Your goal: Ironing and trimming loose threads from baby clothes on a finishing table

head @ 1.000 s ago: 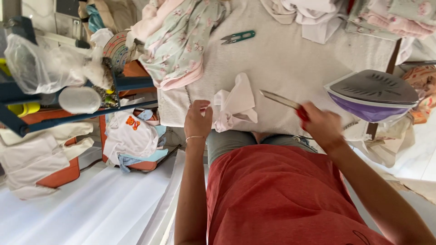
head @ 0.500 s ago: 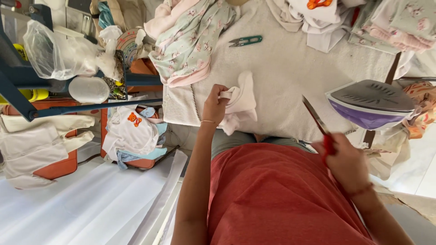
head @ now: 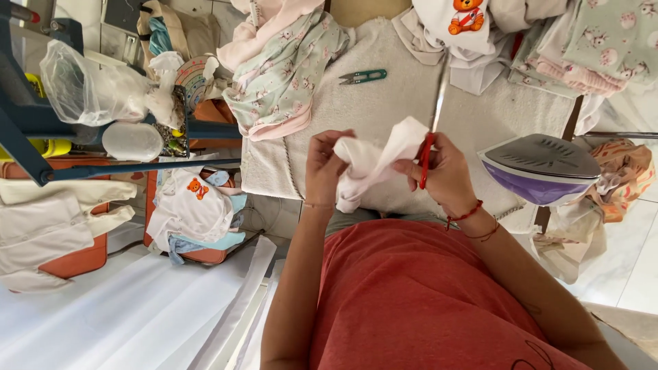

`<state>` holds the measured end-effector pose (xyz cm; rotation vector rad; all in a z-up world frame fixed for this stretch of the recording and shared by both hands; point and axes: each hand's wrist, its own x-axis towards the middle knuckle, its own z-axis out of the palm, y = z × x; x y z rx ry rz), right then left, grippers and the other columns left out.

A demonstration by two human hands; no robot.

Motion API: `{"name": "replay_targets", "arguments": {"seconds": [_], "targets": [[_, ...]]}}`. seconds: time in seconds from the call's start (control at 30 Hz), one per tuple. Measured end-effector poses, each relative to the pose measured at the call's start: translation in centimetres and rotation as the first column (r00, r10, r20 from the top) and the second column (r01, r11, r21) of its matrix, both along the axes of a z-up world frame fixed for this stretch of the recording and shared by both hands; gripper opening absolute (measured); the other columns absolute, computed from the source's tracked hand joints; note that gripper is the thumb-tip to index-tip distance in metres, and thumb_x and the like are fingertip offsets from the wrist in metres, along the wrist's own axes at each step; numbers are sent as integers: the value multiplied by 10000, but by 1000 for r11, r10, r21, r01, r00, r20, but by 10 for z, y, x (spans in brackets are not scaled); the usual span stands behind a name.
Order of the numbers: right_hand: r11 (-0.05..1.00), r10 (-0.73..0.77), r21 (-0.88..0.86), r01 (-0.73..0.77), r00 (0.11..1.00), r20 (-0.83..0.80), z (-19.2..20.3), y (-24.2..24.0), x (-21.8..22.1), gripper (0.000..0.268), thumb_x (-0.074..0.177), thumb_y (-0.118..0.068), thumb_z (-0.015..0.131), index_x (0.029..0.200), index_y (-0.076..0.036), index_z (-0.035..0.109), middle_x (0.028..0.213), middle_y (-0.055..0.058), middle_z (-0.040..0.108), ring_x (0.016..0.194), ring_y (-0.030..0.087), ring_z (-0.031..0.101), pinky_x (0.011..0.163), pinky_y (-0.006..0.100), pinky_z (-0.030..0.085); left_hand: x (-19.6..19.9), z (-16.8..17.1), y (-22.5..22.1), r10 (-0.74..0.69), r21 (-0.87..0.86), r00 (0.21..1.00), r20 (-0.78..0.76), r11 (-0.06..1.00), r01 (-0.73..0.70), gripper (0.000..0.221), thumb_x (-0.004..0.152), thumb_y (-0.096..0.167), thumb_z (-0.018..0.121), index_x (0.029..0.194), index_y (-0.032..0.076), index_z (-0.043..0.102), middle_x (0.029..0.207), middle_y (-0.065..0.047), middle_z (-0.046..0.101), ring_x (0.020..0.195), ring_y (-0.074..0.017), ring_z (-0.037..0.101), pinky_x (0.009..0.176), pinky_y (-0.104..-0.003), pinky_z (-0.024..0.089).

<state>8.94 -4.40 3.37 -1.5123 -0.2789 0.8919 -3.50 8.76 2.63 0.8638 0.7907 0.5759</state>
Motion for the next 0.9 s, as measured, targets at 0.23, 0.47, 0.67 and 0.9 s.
{"name": "replay_targets", "arguments": {"seconds": [0.23,0.47,0.67,0.9], "targets": [[1000,-2,21,-1,993,120,2,-6,12,361,688,18,715,861,28,398,661,170,541,358,153,509,353,246,420,-2,-30,-17,71,256,960,-271,967,0,415,638,-163,395,967,49,533,978,-119,573,965,-252,540,854,-347,425],[993,19,114,-21,1000,15,21,-3,14,344,715,8,680,875,-2,376,895,259,572,367,150,526,374,223,437,6,-70,-37,-232,275,672,-703,783,558,738,560,337,703,1217,243,378,1115,-85,521,1056,-297,488,913,-519,308],[994,102,-46,-95,975,198,26,-13,26,261,797,-32,621,876,-1,374,990,252,577,390,91,514,377,170,391,-23,-101,-8,162,450,729,-665,866,218,630,652,226,620,1222,118,375,1000,-176,539,935,-333,540,833,-443,435],[975,140,-192,-115,983,122,13,-28,16,241,775,-30,622,871,27,408,862,248,598,347,115,497,331,193,384,2,-108,-35,205,599,569,-796,404,692,244,582,198,678,763,248,523,884,8,454,807,-256,527,616,-384,468]]}}
